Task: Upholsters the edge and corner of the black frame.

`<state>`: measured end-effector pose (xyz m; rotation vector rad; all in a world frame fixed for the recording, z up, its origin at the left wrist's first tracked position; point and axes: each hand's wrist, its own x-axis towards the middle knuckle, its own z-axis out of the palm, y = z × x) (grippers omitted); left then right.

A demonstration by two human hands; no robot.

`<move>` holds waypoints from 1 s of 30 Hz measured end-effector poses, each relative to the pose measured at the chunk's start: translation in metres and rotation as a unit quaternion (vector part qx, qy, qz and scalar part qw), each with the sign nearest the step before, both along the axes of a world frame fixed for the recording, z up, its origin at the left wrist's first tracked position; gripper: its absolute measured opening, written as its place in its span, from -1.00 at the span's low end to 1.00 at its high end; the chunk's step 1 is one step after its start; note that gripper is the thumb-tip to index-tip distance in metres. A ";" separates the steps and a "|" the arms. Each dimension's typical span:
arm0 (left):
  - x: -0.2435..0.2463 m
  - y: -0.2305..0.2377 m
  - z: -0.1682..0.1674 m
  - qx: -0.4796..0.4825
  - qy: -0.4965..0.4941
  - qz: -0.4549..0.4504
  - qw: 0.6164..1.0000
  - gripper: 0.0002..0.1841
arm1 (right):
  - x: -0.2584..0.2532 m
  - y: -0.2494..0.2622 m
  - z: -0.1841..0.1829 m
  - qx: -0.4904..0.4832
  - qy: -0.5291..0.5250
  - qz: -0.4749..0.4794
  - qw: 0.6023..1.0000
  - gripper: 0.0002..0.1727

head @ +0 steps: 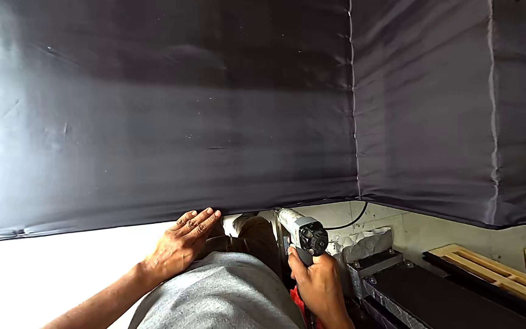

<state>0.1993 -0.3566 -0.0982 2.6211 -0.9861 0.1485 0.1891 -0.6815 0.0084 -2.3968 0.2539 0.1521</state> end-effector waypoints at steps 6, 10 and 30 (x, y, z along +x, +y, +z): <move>-0.005 0.025 -0.004 -0.024 -0.006 -0.003 1.000 -0.69 | -0.006 0.049 0.010 0.013 -0.010 0.030 0.999 -0.80; -0.010 0.046 -0.003 -0.021 -0.007 -0.005 1.000 -0.69 | -0.012 0.081 0.008 0.011 -0.022 0.036 0.999 -0.81; -0.069 0.247 0.004 0.014 -0.002 0.019 1.000 -0.65 | -0.053 0.264 0.013 0.039 -0.010 0.034 0.999 -0.81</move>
